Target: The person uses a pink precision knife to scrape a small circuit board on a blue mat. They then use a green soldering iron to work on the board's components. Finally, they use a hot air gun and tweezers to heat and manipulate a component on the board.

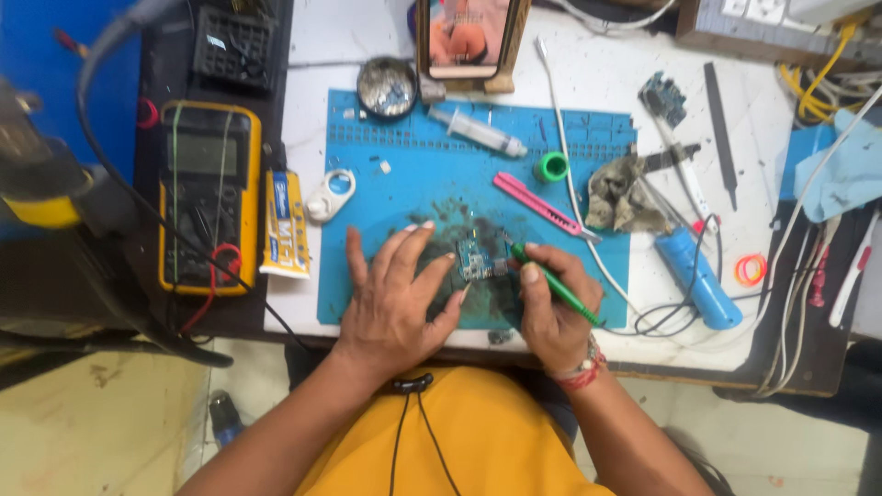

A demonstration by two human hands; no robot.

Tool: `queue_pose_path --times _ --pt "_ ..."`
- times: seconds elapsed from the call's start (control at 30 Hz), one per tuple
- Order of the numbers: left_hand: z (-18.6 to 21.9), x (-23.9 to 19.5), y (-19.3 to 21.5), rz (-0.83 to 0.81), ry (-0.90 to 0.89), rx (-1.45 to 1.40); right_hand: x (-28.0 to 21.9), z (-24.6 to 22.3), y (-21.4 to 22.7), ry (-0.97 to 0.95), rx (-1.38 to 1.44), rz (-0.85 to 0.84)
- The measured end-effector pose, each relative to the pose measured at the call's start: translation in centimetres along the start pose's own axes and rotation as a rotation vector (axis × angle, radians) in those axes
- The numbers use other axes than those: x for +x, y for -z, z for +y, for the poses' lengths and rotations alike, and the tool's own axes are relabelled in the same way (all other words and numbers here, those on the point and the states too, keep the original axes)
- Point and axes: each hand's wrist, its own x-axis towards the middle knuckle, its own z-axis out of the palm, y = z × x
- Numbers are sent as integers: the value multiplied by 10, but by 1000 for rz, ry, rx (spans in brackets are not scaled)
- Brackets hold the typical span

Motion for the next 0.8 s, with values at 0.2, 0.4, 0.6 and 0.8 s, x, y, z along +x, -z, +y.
queue_pose_path --times 0.2,0.4,0.6,0.8 --pt "0 3 -2 13 37 -2 3 2 4 52 16 -34" --pt "4 -2 -3 85 33 24 1 7 0 97 80 -15" --pt "9 -6 -2 87 -16 34 -5 9 4 110 146 -5" --pt "11 -2 -2 65 -33 53 10 0 3 56 53 24"
